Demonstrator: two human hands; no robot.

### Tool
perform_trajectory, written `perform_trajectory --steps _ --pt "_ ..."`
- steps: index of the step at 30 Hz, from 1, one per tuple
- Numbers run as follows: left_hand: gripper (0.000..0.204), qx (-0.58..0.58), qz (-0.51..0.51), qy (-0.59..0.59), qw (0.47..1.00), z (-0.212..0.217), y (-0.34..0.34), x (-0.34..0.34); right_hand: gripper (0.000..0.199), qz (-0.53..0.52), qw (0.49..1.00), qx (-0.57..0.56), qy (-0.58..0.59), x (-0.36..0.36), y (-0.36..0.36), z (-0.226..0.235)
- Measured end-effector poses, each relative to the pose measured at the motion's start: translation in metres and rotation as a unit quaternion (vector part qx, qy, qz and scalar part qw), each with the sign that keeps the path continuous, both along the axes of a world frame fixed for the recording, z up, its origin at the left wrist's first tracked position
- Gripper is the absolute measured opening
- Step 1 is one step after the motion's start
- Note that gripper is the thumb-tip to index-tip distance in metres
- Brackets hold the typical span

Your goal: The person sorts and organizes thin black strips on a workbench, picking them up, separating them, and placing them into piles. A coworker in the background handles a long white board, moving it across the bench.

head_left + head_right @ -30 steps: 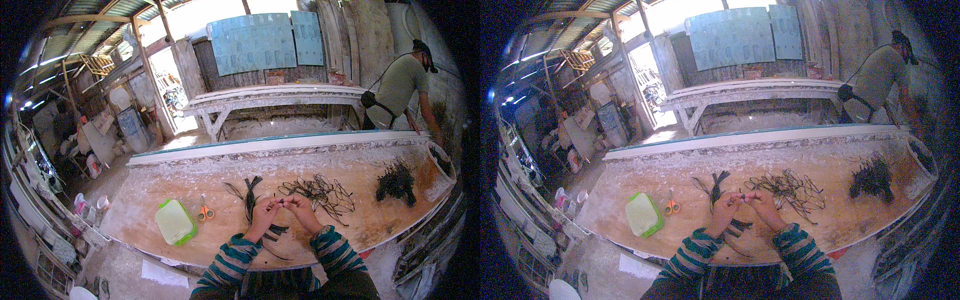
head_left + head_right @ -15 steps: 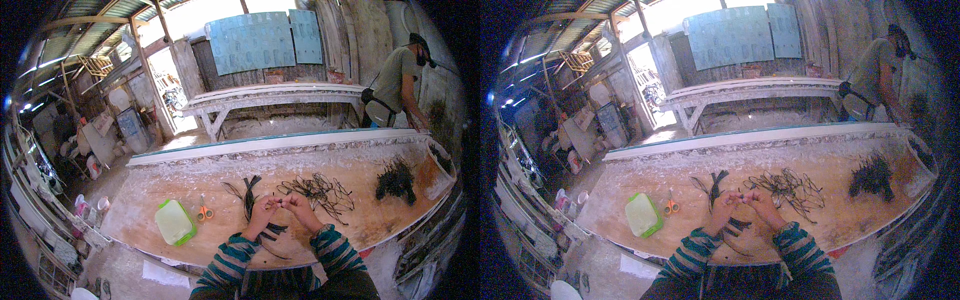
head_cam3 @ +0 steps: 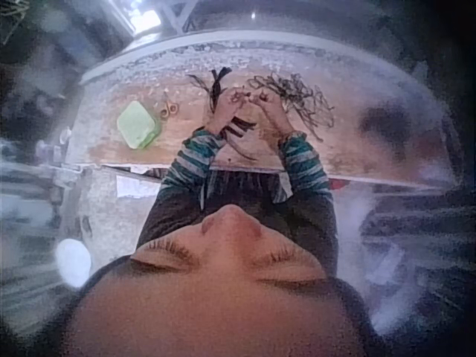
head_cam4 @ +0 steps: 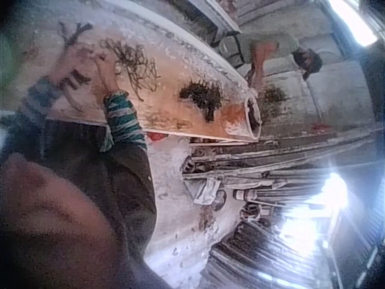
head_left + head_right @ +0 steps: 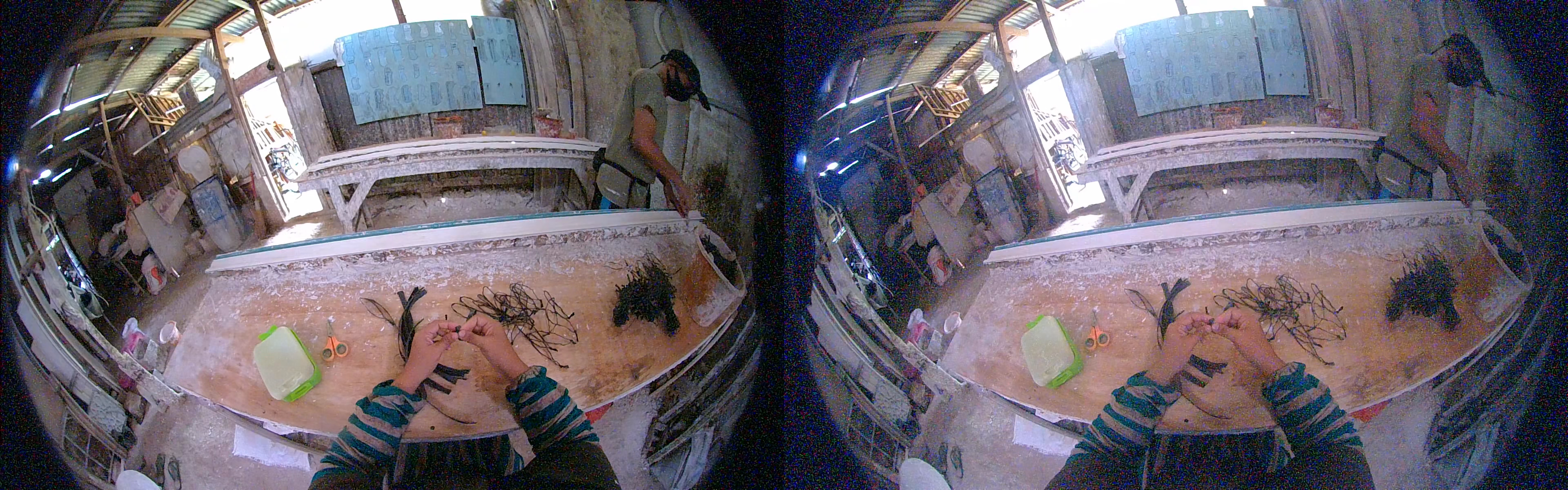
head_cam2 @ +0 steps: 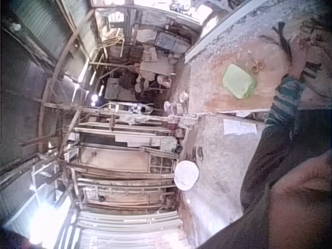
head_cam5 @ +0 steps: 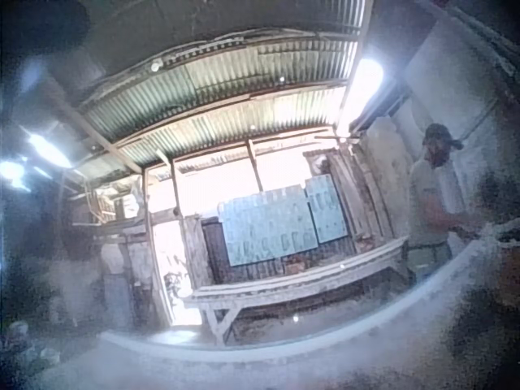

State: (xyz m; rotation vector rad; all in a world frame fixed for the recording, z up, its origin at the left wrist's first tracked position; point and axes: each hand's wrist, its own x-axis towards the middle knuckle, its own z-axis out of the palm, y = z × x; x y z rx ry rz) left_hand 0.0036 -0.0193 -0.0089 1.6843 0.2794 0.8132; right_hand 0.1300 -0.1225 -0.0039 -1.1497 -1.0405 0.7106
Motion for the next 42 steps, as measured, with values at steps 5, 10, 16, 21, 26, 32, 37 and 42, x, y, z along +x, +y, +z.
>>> perform_trajectory --steps 5,10,16,21,26,32,37,42 --pt "0.017 -0.035 -0.023 -0.001 0.999 0.002 -0.001 -0.001 0.014 -0.010 0.999 -0.002 0.051 -0.008 -0.004 0.013" --pt "0.015 -0.057 -0.062 -0.008 0.996 -0.005 0.006 0.001 0.011 0.037 0.999 0.012 0.030 -0.003 0.000 0.004" --pt "0.011 -0.131 -0.098 -0.004 0.986 0.004 0.003 -0.004 0.007 0.021 1.000 -0.008 0.016 0.000 0.000 0.000" --pt "0.010 -0.199 -0.168 0.016 0.966 0.007 0.003 -0.009 0.010 0.092 0.996 -0.017 0.014 0.003 -0.005 0.008" --pt "0.011 -0.185 -0.229 0.011 0.956 -0.003 0.009 -0.006 0.009 0.142 0.988 -0.020 0.057 -0.001 -0.011 0.018" --pt "0.014 -0.199 -0.199 0.057 0.958 0.010 -0.002 -0.009 0.009 0.159 0.981 -0.012 0.112 -0.006 -0.011 0.024" --pt "0.015 -0.208 -0.303 -0.009 0.930 -0.005 0.008 -0.012 0.019 0.193 0.961 -0.014 0.197 -0.013 -0.021 0.042" --pt "0.015 -0.265 -0.370 0.002 0.890 -0.009 0.015 -0.012 0.016 0.268 0.940 0.021 0.209 0.004 -0.015 0.020"
